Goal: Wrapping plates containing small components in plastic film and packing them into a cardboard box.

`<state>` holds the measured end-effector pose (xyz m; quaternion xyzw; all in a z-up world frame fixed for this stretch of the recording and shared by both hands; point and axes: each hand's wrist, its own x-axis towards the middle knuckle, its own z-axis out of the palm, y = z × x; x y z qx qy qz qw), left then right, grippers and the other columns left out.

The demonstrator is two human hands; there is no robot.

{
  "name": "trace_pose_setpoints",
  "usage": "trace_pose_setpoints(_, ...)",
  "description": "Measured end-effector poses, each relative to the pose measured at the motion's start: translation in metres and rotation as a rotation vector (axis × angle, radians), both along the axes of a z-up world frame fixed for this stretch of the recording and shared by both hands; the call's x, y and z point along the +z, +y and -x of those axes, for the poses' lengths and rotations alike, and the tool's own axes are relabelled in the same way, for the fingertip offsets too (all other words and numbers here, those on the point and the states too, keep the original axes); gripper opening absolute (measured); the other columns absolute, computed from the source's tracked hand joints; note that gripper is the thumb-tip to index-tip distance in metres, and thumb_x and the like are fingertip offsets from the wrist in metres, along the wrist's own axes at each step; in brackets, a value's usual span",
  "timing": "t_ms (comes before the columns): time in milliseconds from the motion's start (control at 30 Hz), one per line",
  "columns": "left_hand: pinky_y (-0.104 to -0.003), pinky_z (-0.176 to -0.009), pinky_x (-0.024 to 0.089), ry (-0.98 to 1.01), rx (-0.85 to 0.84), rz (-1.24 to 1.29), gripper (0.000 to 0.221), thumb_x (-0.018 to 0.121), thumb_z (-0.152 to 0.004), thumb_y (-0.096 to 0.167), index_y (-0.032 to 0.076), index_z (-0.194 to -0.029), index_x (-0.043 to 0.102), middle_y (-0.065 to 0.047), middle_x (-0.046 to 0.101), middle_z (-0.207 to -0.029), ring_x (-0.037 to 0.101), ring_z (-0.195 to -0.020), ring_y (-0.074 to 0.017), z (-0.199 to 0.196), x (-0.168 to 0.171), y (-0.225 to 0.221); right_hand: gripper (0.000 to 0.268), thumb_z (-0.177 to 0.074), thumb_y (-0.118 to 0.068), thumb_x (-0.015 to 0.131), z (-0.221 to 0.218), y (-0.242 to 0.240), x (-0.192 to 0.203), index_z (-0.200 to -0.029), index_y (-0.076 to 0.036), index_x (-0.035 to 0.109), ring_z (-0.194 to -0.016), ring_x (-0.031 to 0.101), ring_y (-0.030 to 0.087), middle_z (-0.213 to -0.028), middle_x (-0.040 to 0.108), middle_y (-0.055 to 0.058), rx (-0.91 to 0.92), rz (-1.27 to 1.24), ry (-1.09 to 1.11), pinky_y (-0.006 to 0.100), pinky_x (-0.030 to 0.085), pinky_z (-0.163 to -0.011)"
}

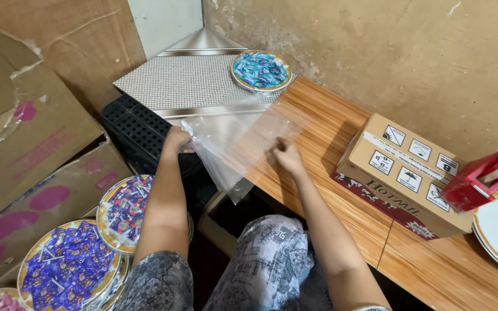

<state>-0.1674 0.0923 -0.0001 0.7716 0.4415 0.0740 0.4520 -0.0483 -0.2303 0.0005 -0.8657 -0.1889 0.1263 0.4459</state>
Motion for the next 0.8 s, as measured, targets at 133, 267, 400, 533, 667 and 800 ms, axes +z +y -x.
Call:
trace_pose_setpoints(133, -0.055, -0.055, 0.065, -0.218, 0.201, 0.260, 0.049, 0.065, -0.079, -0.012, -0.018, -0.126, 0.054, -0.036, 0.055, -0.133, 0.065, -0.101, -0.0544, 0.016, 0.000, 0.027, 0.049, -0.086, -0.026, 0.068, 0.009, 0.021, 0.003, -0.132, -0.010, 0.069, -0.130, 0.059, 0.039, -0.138, 0.064, 0.019, 0.192, 0.054, -0.113, 0.050, 0.049, -0.110)
trace_pose_setpoints(267, -0.060, -0.067, 0.062, -0.108, 0.186, 0.096, 0.048, 0.064, -0.083, -0.005, -0.017, -0.129, 0.056, -0.037, 0.060, -0.124, 0.064, -0.105, -0.0535, 0.052, 0.025, 0.047, 0.056, -0.087, -0.036, 0.066, 0.016, 0.054, 0.006, -0.139, -0.013, 0.064, -0.141, 0.048, 0.041, -0.154, 0.050, 0.015, 0.487, 0.227, -0.276, 0.059, 0.033, -0.119)
trace_pose_setpoints(400, -0.064, -0.083, 0.057, 0.016, 0.150, -0.166, 0.051, 0.064, -0.084, 0.004, -0.010, -0.132, 0.061, -0.034, 0.066, -0.118, 0.063, -0.111, -0.0508, 0.057, -0.034, 0.139, 0.069, -0.094, -0.047, 0.059, 0.031, 0.088, 0.024, -0.154, -0.016, 0.049, -0.154, 0.030, 0.033, -0.164, 0.039, 0.015, 0.667, 0.444, -0.363, 0.063, 0.013, -0.125)
trace_pose_setpoints(533, -0.059, -0.086, 0.058, 0.041, 0.160, -0.237, 0.049, 0.061, -0.087, 0.015, 0.000, -0.134, 0.064, -0.028, 0.069, -0.118, 0.065, -0.113, -0.0452, 0.065, -0.032, 0.157, 0.070, -0.099, -0.045, 0.055, 0.026, 0.119, 0.009, -0.158, -0.012, 0.041, -0.157, 0.023, 0.035, -0.167, 0.032, 0.019, 0.706, 0.466, -0.390, 0.065, 0.007, -0.124)
trace_pose_setpoints(667, -0.060, -0.090, 0.055, 0.015, 0.247, -0.362, 0.047, 0.063, -0.091, 0.019, 0.009, -0.137, 0.058, -0.024, 0.068, -0.122, 0.065, -0.115, -0.0435, 0.070, -0.006, 0.131, 0.073, -0.103, -0.051, 0.042, 0.019, 0.138, -0.005, -0.163, -0.012, 0.027, -0.159, 0.015, 0.033, -0.170, 0.021, 0.018, 0.708, 0.553, -0.440, 0.061, 0.007, -0.126)
trace_pose_setpoints(800, -0.070, -0.110, 0.030, 0.171, 0.264, -0.657, 0.063, 0.069, -0.098, 0.024, 0.011, -0.153, 0.039, -0.020, 0.045, -0.147, 0.036, -0.140, -0.0416, 0.065, 0.045, 0.073, 0.073, -0.107, -0.052, 0.032, 0.022, 0.152, -0.002, -0.164, -0.009, 0.022, -0.159, 0.011, 0.034, -0.171, 0.017, 0.020, 0.666, 0.568, -0.444, 0.059, 0.005, -0.127)
